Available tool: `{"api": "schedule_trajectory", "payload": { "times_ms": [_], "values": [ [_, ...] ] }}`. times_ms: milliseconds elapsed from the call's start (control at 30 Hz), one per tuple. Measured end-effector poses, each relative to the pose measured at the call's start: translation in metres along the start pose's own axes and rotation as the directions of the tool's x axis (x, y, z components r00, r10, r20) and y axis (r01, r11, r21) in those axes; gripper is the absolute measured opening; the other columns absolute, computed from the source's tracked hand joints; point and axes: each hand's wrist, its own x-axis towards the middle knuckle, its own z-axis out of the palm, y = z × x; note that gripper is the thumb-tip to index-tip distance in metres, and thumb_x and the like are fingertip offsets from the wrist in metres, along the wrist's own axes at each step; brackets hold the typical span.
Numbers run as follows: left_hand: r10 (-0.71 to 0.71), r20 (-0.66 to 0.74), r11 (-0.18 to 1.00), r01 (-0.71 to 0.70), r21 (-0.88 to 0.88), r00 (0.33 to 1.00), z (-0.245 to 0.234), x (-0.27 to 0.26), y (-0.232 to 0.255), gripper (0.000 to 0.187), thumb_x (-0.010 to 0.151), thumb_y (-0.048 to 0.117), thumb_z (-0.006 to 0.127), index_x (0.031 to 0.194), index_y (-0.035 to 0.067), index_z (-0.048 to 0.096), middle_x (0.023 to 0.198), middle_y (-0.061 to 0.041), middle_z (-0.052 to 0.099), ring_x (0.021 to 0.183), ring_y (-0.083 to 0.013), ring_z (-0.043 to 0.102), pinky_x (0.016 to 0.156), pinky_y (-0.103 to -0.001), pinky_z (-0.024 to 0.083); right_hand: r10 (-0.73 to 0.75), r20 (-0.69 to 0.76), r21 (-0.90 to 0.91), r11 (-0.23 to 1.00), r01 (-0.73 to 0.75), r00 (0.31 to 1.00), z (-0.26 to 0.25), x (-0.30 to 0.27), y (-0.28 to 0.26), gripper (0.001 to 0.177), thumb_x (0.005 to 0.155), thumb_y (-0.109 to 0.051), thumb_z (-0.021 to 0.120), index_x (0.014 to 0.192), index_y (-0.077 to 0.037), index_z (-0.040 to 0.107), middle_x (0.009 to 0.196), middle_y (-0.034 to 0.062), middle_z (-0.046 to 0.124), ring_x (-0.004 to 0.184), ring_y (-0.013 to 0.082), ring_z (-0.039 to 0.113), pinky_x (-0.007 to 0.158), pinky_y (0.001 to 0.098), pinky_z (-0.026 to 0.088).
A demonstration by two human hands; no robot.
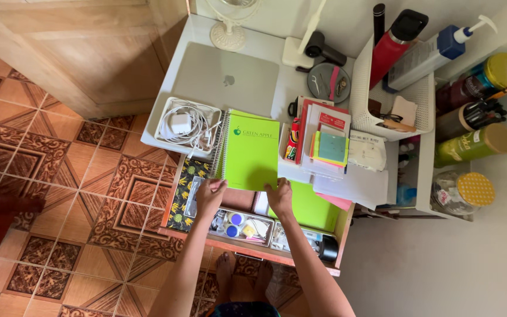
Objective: The person sorts through various items on a desk and in a drawer, including notebooks, sticky notes, and stationery, moving them to different positions and placing some into the drawer.
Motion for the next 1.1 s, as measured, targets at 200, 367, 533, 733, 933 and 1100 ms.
{"api": "schedule_trajectory", "payload": {
  "times_ms": [200,367,533,733,933,1100],
  "values": [
    [-0.071,0.175,0.958,0.116,-0.262,0.982,0.006,-0.001,-0.026,0.029,0.084,0.013,0.074,0.109,0.004,0.061,0.097,-0.016,0.075,0.084,-0.0220,0.077,0.070,-0.028,0.067,0.450,0.343,0.329,0.765,-0.554,0.825,-0.036,-0.021,-0.029,0.042,0.087,-0.020,0.073,0.111,0.010,0.056,0.088,0.0162,0.071,0.075,0.0236,0.073,0.065,0.0389,0.063],
    [-0.197,0.264,0.980,0.200,0.016,0.944,0.006,-0.008,-0.059,0.032,0.085,0.020,0.074,0.112,0.006,0.064,0.101,-0.016,0.070,0.085,-0.0222,0.068,0.067,-0.030,0.056,0.391,0.651,0.168,0.761,-0.626,0.650,-0.054,-0.042,-0.017,0.037,0.090,-0.017,0.077,0.112,0.010,0.064,0.088,0.0159,0.071,0.078,0.0234,0.068,0.068,0.0321,0.061],
    [-0.308,0.485,0.949,0.300,0.095,0.819,-0.009,-0.031,-0.062,0.050,0.082,0.034,0.074,0.124,0.009,0.067,0.117,-0.011,0.076,0.094,-0.0122,0.069,0.090,-0.035,0.056,0.285,0.777,0.545,0.142,-0.826,0.562,-0.066,-0.074,-0.002,0.039,0.085,0.000,0.071,0.120,-0.005,0.056,0.112,0.0184,0.070,0.095,0.0243,0.073,0.079,0.0343,0.065],
    [-0.240,0.257,0.908,0.310,-0.283,0.936,0.011,-0.051,-0.033,0.051,0.088,0.037,0.079,0.126,0.002,0.076,0.116,-0.018,0.081,0.079,-0.0221,0.056,0.070,-0.028,0.048,0.378,0.692,0.684,-0.070,-0.726,0.615,-0.070,-0.089,0.027,0.038,0.087,0.000,0.071,0.122,-0.008,0.061,0.106,0.0118,0.070,0.090,0.0230,0.069,0.078,0.0367,0.063],
    [-0.155,0.269,0.881,0.256,-0.397,0.951,0.015,-0.042,-0.017,0.045,0.088,0.024,0.073,0.128,0.004,0.067,0.120,-0.018,0.076,0.105,-0.0223,0.077,0.092,-0.030,0.059,0.472,0.568,0.752,0.034,-0.658,0.674,-0.093,-0.073,0.090,0.022,0.102,-0.016,0.063,0.121,-0.005,0.064,0.106,0.0114,0.069,0.095,0.0214,0.067,0.085,0.0385,0.061],
    [-0.207,0.364,0.924,0.303,-0.232,0.908,0.044,-0.027,-0.030,0.053,0.085,0.025,0.077,0.133,0.012,0.058,0.123,-0.016,0.071,0.112,-0.0250,0.072,0.095,-0.035,0.060,0.444,0.587,0.762,-0.021,-0.647,0.677,-0.095,-0.081,0.150,0.023,0.101,-0.018,0.059,0.123,-0.011,0.064,0.107,0.0043,0.070,0.094,0.0179,0.066,0.082,0.0394,0.059]
  ]
}}
